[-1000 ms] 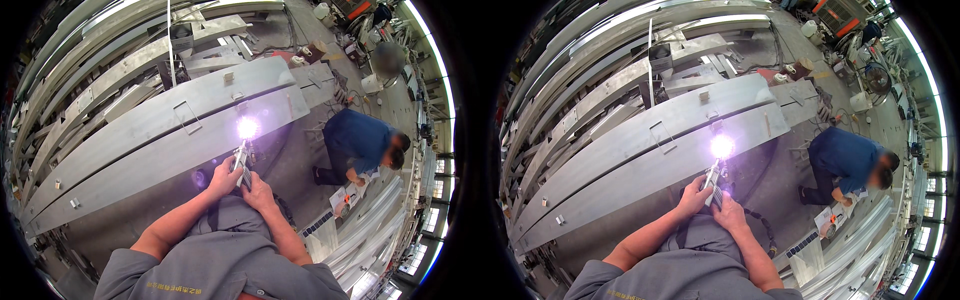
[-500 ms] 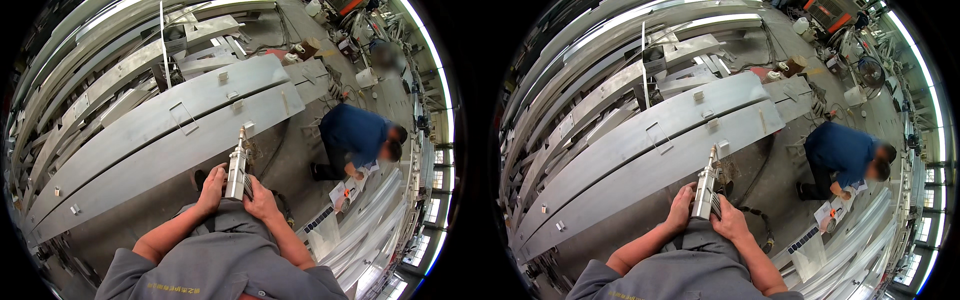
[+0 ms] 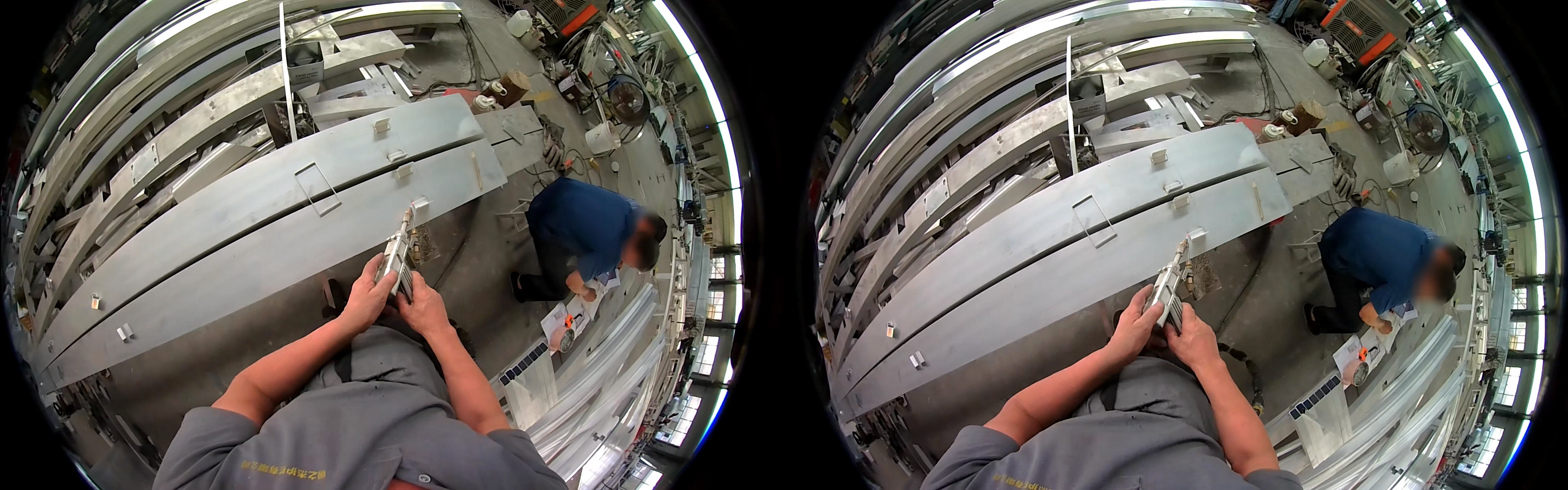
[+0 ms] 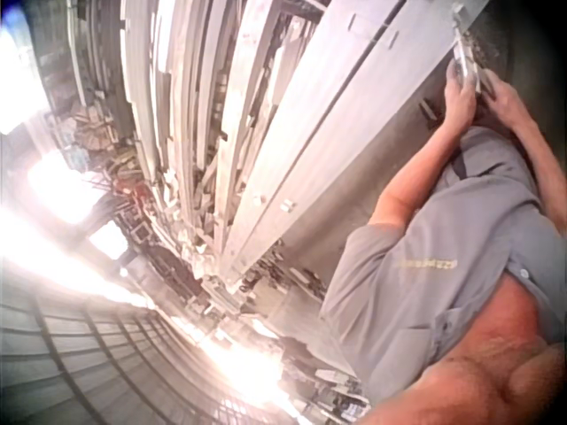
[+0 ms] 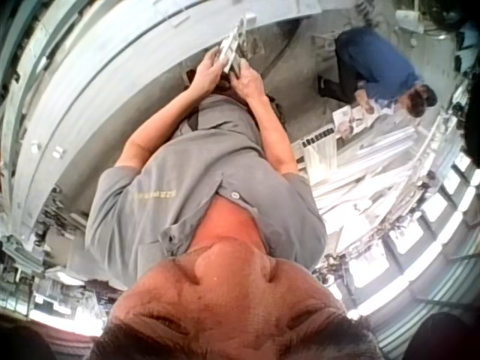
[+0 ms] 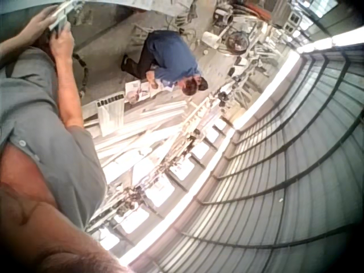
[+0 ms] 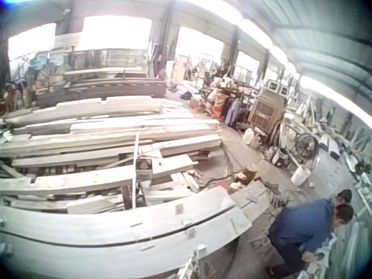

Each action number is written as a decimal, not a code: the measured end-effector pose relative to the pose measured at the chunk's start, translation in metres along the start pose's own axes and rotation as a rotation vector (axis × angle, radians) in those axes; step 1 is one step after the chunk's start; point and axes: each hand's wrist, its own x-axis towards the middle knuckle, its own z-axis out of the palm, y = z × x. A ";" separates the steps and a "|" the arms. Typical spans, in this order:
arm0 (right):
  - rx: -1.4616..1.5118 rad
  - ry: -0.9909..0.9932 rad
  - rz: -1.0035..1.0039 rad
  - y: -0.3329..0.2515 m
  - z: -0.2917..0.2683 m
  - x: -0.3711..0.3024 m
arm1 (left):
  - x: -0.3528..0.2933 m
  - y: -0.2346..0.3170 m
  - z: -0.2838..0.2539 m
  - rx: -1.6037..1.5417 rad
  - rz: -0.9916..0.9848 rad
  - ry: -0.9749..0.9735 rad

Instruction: The person uses a handheld welding tool to attach small metal brackets to a long metal frame. They repeatedly position brackets, weld them in place, and move along the frame to secure additional brackets.

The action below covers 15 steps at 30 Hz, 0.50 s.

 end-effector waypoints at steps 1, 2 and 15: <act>-0.012 0.004 -0.001 0.003 0.002 0.002 | 0.002 0.003 0.001 0.032 -0.001 -0.005; -0.021 0.007 0.001 0.007 0.001 0.002 | 0.004 0.004 0.003 0.063 -0.002 -0.010; 0.043 -0.057 -0.016 0.024 -0.011 0.009 | 0.028 -0.023 0.020 0.442 0.286 0.213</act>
